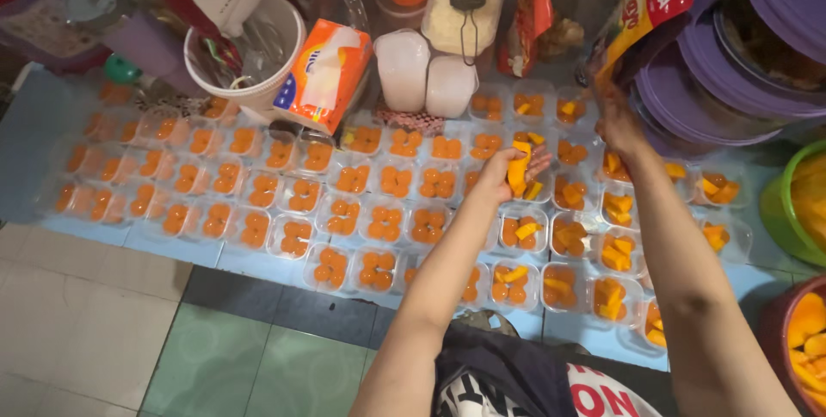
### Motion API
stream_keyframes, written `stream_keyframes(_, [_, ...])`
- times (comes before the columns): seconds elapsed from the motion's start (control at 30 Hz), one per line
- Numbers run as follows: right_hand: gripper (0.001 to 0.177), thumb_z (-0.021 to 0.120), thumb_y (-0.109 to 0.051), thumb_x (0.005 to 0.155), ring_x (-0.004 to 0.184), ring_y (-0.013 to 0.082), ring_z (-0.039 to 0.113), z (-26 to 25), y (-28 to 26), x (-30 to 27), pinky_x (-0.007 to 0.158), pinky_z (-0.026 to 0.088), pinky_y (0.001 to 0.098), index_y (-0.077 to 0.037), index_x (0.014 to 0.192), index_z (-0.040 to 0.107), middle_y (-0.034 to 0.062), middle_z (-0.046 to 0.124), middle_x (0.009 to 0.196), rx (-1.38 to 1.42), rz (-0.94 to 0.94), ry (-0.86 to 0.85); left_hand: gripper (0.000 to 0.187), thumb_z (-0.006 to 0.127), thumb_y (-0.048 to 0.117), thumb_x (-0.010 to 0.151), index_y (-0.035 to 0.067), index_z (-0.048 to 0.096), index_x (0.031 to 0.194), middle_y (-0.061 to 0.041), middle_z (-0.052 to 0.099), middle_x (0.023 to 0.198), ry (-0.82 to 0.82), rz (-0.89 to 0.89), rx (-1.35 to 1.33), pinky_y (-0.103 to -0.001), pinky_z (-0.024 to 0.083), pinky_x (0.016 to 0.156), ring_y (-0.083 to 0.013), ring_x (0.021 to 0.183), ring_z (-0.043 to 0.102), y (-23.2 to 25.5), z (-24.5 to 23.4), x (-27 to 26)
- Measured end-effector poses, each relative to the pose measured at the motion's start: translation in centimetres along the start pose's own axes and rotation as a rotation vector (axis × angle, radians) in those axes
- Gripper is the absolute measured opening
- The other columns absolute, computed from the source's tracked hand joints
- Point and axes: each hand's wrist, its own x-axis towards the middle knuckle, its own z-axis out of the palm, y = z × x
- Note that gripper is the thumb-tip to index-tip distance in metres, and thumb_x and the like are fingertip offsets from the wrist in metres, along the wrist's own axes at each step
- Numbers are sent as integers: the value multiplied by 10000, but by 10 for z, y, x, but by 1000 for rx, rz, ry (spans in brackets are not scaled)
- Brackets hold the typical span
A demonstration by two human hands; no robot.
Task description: The person cuts mango slices into smaller pieces using a knife and places them into clear plastic containers arranged on a table. The person repeatedly picks up mango slices, cuts them, and distributes the pieces across multiple containers.
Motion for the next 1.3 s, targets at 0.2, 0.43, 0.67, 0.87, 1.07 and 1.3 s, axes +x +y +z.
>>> stream_keyframes(0.2, [348,551,-96,988,606,192,542,-21,-14,-54,502,436,369,-38,1254,334,108,541,788,80,170,-60,425,445,60,980,-80,403,1379,-273,572,1331,21,5,-40,-486,569,1044,-446,1268,597,-4,16,-10])
stream_keyframes(0.43, [230,561,-161,1018,628,295,685,3,-46,-146,560,553,445,-88,1203,445,129,697,835,-342,-181,-87,473,465,-94,899,-93,489,1371,-217,625,1349,-109,-14,443,-443,540,1077,-350,1249,631,-16,68,-55])
stream_keyframes(0.67, [312,598,-228,984,689,433,693,15,-83,-193,600,528,553,-81,1210,442,179,724,809,-595,-342,-26,448,513,-98,861,-41,589,1298,-143,697,1260,-163,-17,600,-361,573,960,-231,1079,697,-22,78,-69])
stream_keyframes(0.87, [381,603,-231,981,675,430,695,12,-87,-196,593,532,555,-90,1293,437,179,719,783,-592,-313,-26,393,564,-83,865,-55,602,1255,-140,715,1114,-157,-6,677,-320,555,846,-227,982,699,-31,71,-59])
stream_keyframes(1.07, [497,595,-227,988,639,451,682,12,-58,-182,536,523,566,-61,1375,331,213,719,839,-639,-413,-3,370,587,-81,862,-64,615,1231,-126,712,1118,-150,-11,646,-306,574,897,-218,1008,705,-44,58,-34])
stream_keyframes(1.3, [511,538,-308,1046,714,507,676,12,-25,-150,627,517,618,-107,1449,295,301,703,811,-750,-136,-53,347,594,-80,872,-25,615,1215,-141,671,1121,-77,-96,544,-345,570,888,-245,974,687,-50,37,22])
